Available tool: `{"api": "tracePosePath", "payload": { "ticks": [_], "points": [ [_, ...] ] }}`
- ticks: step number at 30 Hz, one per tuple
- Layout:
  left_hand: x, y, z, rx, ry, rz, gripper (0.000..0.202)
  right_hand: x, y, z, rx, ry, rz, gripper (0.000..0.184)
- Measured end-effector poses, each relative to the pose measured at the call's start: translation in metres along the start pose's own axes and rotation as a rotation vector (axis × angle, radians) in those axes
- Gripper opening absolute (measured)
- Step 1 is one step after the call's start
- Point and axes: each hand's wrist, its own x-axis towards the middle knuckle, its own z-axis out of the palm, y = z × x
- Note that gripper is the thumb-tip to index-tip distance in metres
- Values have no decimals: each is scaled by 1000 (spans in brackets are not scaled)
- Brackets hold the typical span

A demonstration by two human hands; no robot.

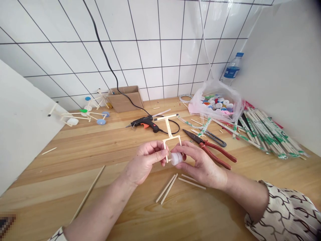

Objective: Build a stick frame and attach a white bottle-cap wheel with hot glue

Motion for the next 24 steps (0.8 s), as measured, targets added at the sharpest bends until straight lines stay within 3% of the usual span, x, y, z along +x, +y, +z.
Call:
{"api": "tracePosePath", "payload": {
  "ticks": [24],
  "points": [
    [0, 1, 2, -35, -17, 12, 16, 0, 1, 1, 38, -18, 6, 22]
  ]
}}
